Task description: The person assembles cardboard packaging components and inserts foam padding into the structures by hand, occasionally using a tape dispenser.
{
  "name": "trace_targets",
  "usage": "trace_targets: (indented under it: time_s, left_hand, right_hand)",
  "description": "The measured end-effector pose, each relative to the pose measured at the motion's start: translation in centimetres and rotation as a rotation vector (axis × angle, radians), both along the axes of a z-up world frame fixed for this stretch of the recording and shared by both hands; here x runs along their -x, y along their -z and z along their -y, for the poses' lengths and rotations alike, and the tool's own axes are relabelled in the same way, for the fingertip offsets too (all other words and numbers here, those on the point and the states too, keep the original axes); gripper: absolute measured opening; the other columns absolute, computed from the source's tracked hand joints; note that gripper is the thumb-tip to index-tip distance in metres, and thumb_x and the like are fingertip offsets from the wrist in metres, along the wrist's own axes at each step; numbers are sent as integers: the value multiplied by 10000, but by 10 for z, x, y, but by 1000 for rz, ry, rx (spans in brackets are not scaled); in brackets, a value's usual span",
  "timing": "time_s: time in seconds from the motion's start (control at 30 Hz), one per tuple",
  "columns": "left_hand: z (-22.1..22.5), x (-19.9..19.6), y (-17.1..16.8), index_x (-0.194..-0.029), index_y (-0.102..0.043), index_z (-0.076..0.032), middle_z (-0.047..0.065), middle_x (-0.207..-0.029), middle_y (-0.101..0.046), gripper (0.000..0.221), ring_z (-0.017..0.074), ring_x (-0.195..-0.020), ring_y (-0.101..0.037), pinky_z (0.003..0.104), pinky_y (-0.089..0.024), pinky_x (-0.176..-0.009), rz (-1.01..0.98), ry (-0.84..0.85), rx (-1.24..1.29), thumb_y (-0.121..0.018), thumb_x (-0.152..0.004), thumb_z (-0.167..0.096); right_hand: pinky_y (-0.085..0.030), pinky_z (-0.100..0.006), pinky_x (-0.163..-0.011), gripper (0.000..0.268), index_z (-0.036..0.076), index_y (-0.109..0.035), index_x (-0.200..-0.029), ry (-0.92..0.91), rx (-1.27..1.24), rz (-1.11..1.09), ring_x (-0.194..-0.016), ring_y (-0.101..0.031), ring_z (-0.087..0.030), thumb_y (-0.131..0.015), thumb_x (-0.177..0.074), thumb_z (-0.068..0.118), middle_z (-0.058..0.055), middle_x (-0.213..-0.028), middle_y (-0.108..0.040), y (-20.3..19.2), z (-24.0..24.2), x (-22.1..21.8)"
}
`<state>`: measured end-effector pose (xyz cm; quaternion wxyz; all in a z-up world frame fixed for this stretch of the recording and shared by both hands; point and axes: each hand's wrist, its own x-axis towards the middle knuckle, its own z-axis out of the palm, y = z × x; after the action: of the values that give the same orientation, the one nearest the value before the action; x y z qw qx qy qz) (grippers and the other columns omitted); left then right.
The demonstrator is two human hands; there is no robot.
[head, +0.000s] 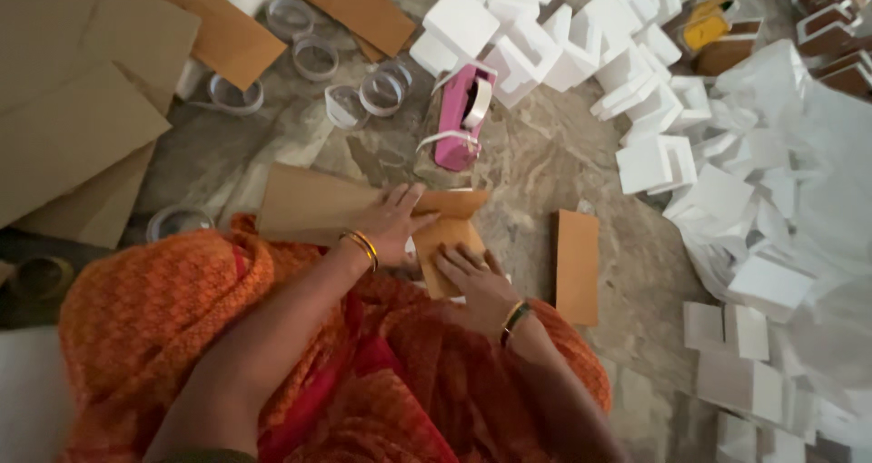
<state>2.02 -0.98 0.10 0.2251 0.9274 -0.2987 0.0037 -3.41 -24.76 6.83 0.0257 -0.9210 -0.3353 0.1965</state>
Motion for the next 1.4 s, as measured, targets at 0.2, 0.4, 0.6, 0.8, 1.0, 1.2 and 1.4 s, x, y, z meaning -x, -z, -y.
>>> trace_targets:
  time_s: [0.2, 0.4, 0.6, 0.8, 1.0, 1.2, 1.4]
  left_hand:
    - [7, 0, 36, -1173, -717, -131, 215, -1611, -345, 504, 404, -1463, -333, 498, -305, -1202, 185, -65, -140, -749, -768, -429]
    - [3, 3, 1, -1182, -678, 27, 264, -1496, -315, 920, 446, -1367, -303, 533, -264, -1147, 0, -53, 35, -824, -597, -669]
    - [-3, 1, -24, -1369, -536, -55, 265, -1629, -177, 980, 512, -1465, -223, 555, -323, -1150, -215, 8, 49, -872, -615, -583]
    - [6, -8, -11, -1624, -364, -244, 245, -1682, -53, 1168, 579, -1403, -180, 596, -271, -1134, -203, 84, -57, -856, -636, -626]
    - [0, -4, -1, -1544, -290, -167, 249, -1641, -113, 1179, 540, -1420, -242, 555, -283, -1174, -76, 66, 29, -858, -627, -644]
    - [0, -2, 1, -1568, -210, -99, 226, -1617, -126, 1308, 508, -1443, -203, 556, -240, -1197, -115, 54, 70, -859, -585, -666]
    - [-3, -4, 12, -1583, -207, -90, 188, -1654, -124, 1340, 492, -1471, -203, 542, -229, -1215, -127, 62, 145, -866, -564, -659]
  right_hand:
    - [-408, -500, -1053, 639, 131, -562, -1391, -87, -59, 132, -1320, -531, -297, -639, -893, 526, -77, -1413, -594, 0, -11, -21]
    - [-520, -472, -890, 596, 119, -741, -1112, 69, 91, -176, -985, -690, -375, -491, -962, 639, -153, -1055, -745, 8, -27, -59]
    - [-518, -467, -890, 640, 167, -782, -1114, 121, 206, -340, -964, -682, -388, -429, -943, 672, -189, -1026, -750, 34, -37, -92]
    - [-560, -438, -877, 419, 87, -745, -1146, 388, -354, -619, -981, -705, -348, -510, -978, 390, -178, -1063, -747, 120, 23, -97]
    - [-602, -390, -921, 316, -25, -706, -1154, 1188, -1262, -584, -1059, -719, -301, -508, -1038, 193, -146, -1128, -754, 171, 103, -129]
    - [-430, -405, -1051, 451, 1, -554, -1428, 565, -896, -224, -1202, -564, -328, -452, -1036, 200, -170, -1312, -626, 181, 76, -112]
    - [-494, -389, -926, 604, 85, -425, -1608, 359, -32, 139, -1075, -606, -304, -466, -1018, 207, -157, -1184, -683, 138, 59, -113]
